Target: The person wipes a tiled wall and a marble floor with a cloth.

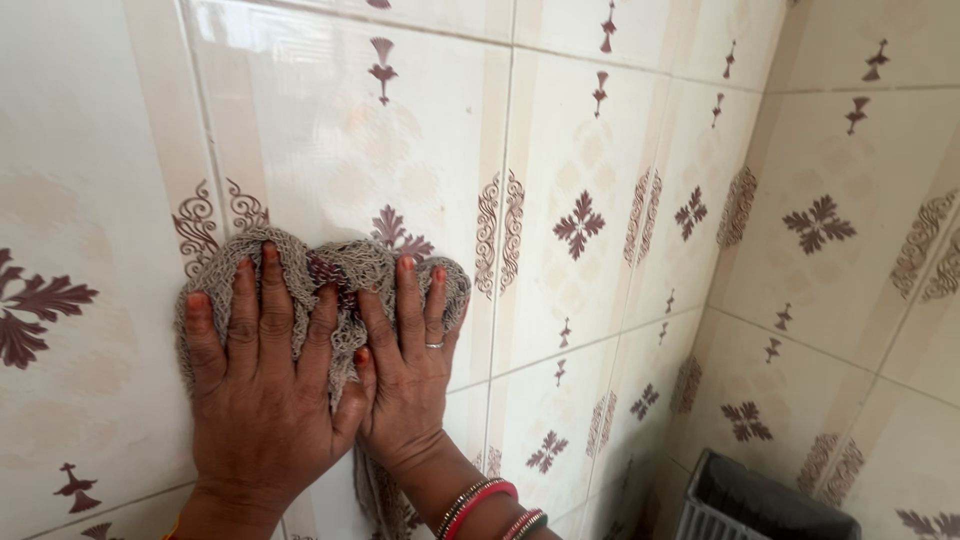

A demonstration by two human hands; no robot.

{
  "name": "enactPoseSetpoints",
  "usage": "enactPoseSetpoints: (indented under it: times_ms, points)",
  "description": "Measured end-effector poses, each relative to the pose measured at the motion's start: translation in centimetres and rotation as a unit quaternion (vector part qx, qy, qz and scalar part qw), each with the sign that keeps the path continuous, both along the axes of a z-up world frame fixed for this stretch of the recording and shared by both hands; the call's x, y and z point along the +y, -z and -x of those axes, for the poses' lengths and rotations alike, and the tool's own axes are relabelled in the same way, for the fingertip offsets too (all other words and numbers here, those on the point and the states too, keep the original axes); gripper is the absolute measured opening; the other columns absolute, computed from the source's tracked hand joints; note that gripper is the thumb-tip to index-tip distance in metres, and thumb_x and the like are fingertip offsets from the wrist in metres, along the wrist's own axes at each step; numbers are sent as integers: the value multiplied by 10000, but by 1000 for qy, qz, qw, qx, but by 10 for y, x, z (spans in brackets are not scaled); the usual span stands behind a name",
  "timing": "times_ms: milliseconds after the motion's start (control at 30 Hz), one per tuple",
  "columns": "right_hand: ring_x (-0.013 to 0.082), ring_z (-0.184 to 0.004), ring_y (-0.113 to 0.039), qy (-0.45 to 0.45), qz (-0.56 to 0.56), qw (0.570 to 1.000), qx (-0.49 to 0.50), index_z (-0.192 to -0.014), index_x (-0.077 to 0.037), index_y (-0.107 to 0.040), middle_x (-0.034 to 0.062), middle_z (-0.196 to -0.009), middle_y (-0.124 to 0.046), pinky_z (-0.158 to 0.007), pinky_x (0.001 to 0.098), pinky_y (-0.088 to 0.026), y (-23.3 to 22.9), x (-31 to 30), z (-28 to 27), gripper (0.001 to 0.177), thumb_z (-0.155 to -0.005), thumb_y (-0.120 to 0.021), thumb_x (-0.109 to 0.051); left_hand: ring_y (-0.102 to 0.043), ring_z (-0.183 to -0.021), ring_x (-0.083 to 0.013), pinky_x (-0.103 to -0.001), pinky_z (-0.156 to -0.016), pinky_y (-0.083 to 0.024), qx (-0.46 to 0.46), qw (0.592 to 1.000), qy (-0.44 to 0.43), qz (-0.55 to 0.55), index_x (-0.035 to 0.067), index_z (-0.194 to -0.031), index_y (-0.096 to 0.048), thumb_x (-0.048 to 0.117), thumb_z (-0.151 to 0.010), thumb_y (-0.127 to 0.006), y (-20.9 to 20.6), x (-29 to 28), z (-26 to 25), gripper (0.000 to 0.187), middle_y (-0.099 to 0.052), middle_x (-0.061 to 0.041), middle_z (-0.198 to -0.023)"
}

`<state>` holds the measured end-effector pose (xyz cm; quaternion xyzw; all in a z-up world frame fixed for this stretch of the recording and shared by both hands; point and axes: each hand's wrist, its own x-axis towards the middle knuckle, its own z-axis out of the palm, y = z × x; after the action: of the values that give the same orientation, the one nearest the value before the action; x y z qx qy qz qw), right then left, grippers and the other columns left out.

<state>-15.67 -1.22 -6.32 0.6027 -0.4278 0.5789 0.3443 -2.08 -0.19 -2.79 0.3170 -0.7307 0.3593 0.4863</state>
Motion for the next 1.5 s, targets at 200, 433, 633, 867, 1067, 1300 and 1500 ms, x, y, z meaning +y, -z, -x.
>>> enactPoseSetpoints:
  times_ms: [200,433,633,867,1067,1300,1500]
  points:
    - [456,-1645,-113,-24,-17,999,32,-1490,-110,-548,182,-1732,-244,-1298,742,-22,8,5,-21,505,-994,-511,-197,-321,-1535,-507,-680,-1260,-91,-12,1000,-7,-6,-34,-1389,-640,440,-986,-439,12,4,-29,653,-418,-382,-1580]
    - [416,-1633,-103,-42,-44,991,118,-1449,-129,-589,134,-1719,-264,-1274,765,-81,22,12,-69,491,-962,-613,-190,-301,-1508,-553,-739,-1209,-105,-2,1000,-1,-8,-55,-1378,-584,436,-1002,-400,44,2,-90,645,-411,-431,-1534]
    - [378,-1609,-169,-59,-51,980,184,-1408,-140,-604,93,-1684,-327,-1249,740,-170,55,15,-100,458,-963,-648,-235,-305,-1489,-546,-735,-1207,-103,-26,999,-24,-19,-31,-1390,-558,474,-995,-380,93,3,-138,665,-381,-417,-1527]
    - [375,-1574,-195,-53,-55,976,205,-1450,-135,-592,112,-1666,-319,-1206,735,-177,52,16,-108,529,-941,-656,-260,-302,-1475,-527,-695,-1205,-89,-55,997,-45,-31,-29,-1337,-583,493,-910,-427,80,4,-154,692,-384,-400,-1514]
    - [386,-1588,-155,-40,-41,986,156,-1496,-125,-525,126,-1684,-272,-1241,724,-115,-15,16,-109,577,-938,-640,-215,-260,-1520,-520,-680,-1240,-73,3,999,-45,-1,-22,-1360,-611,458,-921,-438,6,9,-135,673,-357,-391,-1568]
    - [411,-1595,-162,-21,-2,996,84,-1527,-81,-497,134,-1690,-286,-1268,681,-78,-54,12,-93,595,-943,-602,-127,-251,-1528,-515,-672,-1248,-53,37,999,-5,24,-7,-1385,-613,435,-936,-439,-40,12,-98,653,-352,-381,-1578]
    - [443,-1595,-165,-25,8,998,65,-1459,-50,-554,164,-1683,-315,-1262,701,-92,-40,6,-80,541,-922,-602,-93,-267,-1495,-509,-666,-1225,-47,11,1000,-16,10,-3,-1346,-600,454,-902,-423,-29,2,-87,662,-370,-390,-1528]
